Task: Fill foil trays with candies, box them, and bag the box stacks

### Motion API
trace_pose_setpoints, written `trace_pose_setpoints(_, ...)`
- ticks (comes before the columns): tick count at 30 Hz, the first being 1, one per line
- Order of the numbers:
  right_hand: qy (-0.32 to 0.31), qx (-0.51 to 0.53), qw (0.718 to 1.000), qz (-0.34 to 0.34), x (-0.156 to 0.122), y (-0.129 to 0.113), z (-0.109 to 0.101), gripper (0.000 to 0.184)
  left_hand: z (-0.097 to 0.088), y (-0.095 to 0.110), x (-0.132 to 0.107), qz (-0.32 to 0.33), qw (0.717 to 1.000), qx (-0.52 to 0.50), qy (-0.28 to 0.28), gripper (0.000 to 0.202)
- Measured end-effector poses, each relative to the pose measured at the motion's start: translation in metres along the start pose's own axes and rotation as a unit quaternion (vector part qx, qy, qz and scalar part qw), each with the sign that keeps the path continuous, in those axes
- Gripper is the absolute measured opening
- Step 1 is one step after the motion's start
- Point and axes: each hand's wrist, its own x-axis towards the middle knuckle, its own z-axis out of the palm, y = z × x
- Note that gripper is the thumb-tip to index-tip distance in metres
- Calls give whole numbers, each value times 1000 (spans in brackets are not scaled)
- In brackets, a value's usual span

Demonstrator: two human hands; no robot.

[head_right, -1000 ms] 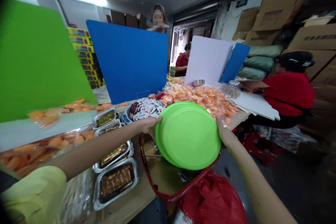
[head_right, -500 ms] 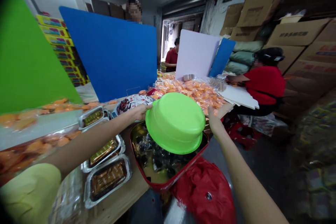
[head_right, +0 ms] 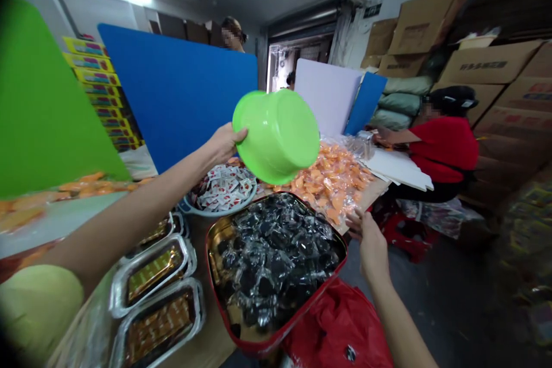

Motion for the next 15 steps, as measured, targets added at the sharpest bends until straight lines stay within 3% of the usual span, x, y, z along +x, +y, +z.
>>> trace_pose_setpoints(1,-5,-12,1000,-1,-4,8,0,70,1,1,11,55,993,104,10,33)
trace_pose_setpoints(2,-10,-29,1000,-4,-8,16,0,69,1,0,21,110,967,230,16,32)
trace_pose_setpoints(4,-18,-75,997,-14,-13,33,1,65,0,-12,39,183,871,457,5,27)
trace_pose_setpoints(5,-20,-101,994,-22,-15,41,1,63,-3,-21,46,194,830,524,-13,23)
trace_pose_setpoints(8,-26,-186,980,-62,-18,62,0,59,-14,-59,57,177,788,584,-83,10)
trace_pose_setpoints(10,-43,-239,963,-114,-20,69,-3,55,-23,-85,57,167,755,624,-114,11)
trace_pose_setpoints(13,-74,-288,938,-178,-21,68,-4,51,-36,-116,51,146,712,673,-135,20)
trace_pose_setpoints(15,-88,-289,936,-183,-20,62,-2,53,-42,-127,48,130,689,699,-138,25)
